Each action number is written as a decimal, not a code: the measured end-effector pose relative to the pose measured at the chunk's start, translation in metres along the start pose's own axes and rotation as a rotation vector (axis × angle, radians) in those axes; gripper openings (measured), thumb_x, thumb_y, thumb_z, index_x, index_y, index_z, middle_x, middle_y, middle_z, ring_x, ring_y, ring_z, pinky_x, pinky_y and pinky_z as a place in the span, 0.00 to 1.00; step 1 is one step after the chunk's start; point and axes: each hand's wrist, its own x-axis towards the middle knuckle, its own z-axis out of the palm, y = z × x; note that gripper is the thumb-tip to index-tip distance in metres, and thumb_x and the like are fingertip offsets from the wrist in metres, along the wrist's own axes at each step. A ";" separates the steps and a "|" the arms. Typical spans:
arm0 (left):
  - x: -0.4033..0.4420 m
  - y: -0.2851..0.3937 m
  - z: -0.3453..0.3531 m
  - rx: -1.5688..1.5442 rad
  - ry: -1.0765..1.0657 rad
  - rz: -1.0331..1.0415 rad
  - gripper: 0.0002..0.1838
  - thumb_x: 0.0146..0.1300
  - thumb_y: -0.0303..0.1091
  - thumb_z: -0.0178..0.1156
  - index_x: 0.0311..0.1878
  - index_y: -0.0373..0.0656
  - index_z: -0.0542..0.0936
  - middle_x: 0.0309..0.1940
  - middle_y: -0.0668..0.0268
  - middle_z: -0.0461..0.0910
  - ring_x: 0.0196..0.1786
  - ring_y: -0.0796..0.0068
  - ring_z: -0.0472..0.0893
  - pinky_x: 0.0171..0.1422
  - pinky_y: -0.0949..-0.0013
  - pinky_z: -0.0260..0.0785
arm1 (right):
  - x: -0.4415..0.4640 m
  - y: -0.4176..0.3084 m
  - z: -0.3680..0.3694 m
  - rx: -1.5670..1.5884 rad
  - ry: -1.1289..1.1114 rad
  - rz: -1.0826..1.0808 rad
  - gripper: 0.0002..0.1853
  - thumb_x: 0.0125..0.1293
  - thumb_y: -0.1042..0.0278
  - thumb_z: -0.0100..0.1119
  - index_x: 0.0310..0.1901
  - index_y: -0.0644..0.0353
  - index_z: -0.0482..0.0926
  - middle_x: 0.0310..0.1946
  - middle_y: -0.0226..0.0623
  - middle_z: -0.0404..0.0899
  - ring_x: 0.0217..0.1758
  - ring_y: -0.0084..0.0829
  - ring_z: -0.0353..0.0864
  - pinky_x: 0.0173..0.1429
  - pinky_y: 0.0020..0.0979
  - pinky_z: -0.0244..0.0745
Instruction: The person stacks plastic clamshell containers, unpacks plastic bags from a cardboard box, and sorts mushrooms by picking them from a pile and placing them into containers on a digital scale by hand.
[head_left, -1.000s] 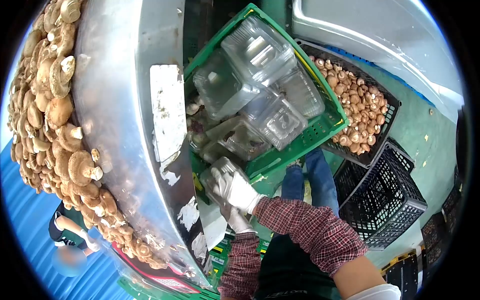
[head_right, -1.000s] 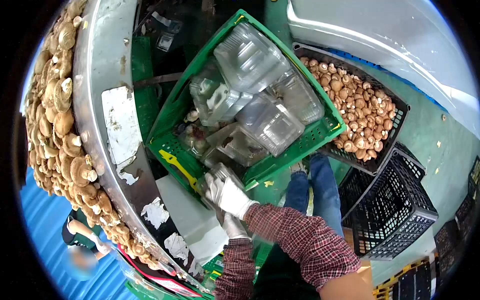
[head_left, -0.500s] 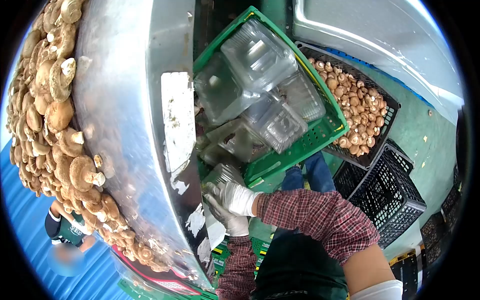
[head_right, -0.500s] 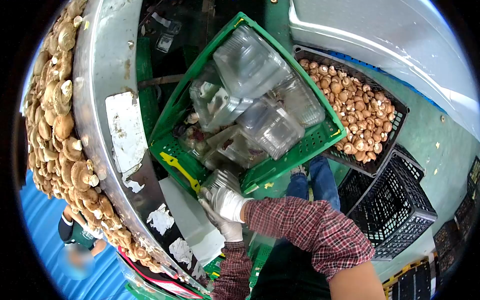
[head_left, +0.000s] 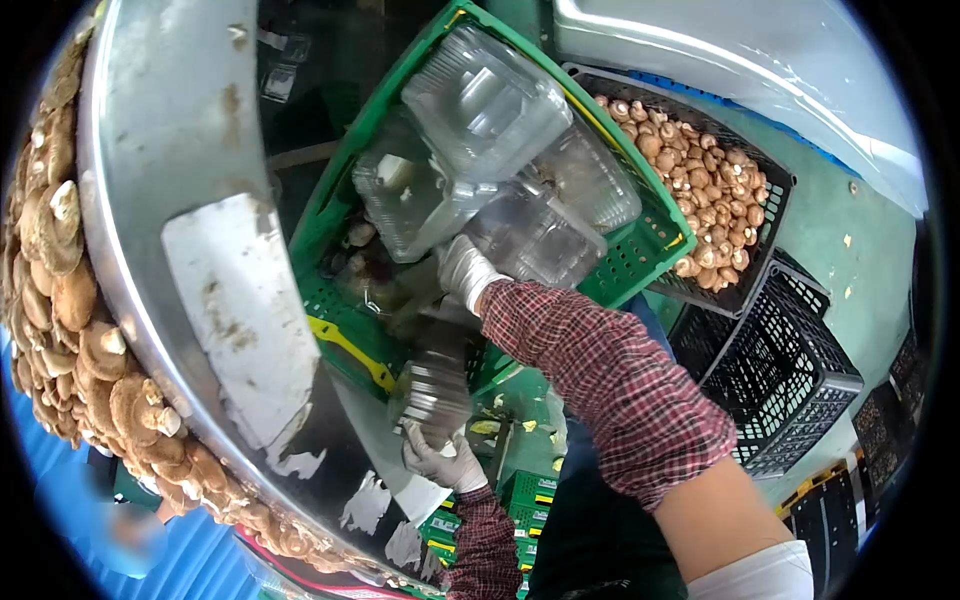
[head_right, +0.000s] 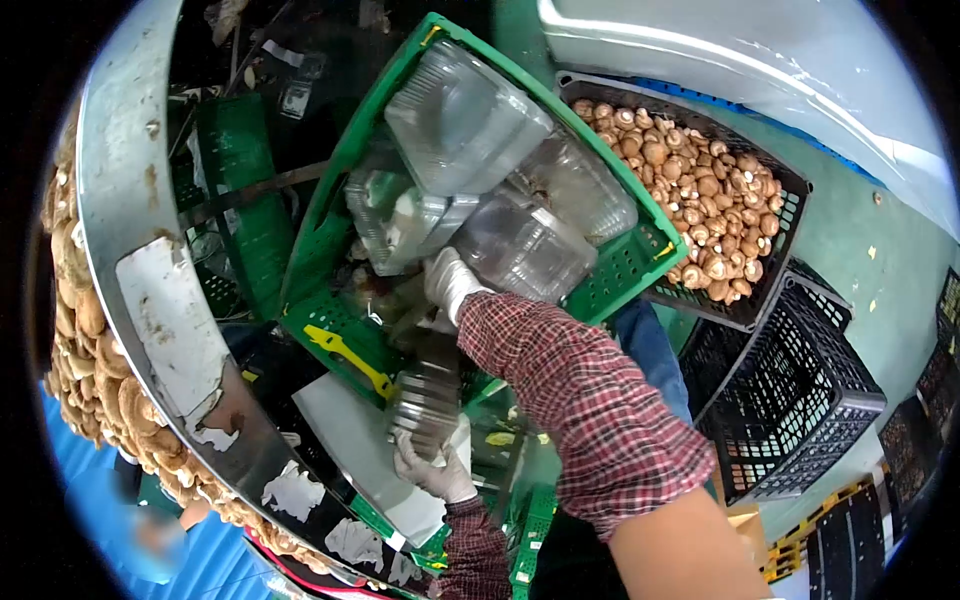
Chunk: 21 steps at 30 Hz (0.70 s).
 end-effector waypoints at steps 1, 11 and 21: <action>-0.002 -0.004 -0.002 0.000 0.018 -0.021 0.43 0.42 0.30 0.71 0.66 0.44 0.66 0.57 0.52 0.65 0.61 0.50 0.64 0.67 0.52 0.58 | 0.005 -0.007 0.009 0.299 0.174 0.006 0.19 0.60 0.69 0.52 0.53 0.64 0.76 0.36 0.35 0.80 0.37 0.36 0.79 0.37 0.40 0.70; 0.014 0.003 -0.004 -0.393 0.180 -0.176 0.41 0.49 0.24 0.68 0.67 0.41 0.61 0.65 0.53 0.60 0.67 0.55 0.61 0.72 0.55 0.56 | -0.210 0.022 -0.107 0.239 0.575 -0.557 0.20 0.59 0.67 0.50 0.51 0.69 0.68 0.41 0.44 0.75 0.39 0.33 0.78 0.46 0.34 0.76; -0.002 0.054 -0.001 -0.274 -0.225 -0.015 0.45 0.42 0.20 0.70 0.68 0.45 0.64 0.66 0.53 0.59 0.69 0.53 0.59 0.74 0.57 0.53 | -0.299 0.102 -0.151 0.488 0.623 0.109 0.16 0.60 0.61 0.54 0.45 0.60 0.80 0.21 0.26 0.70 0.25 0.19 0.74 0.28 0.23 0.69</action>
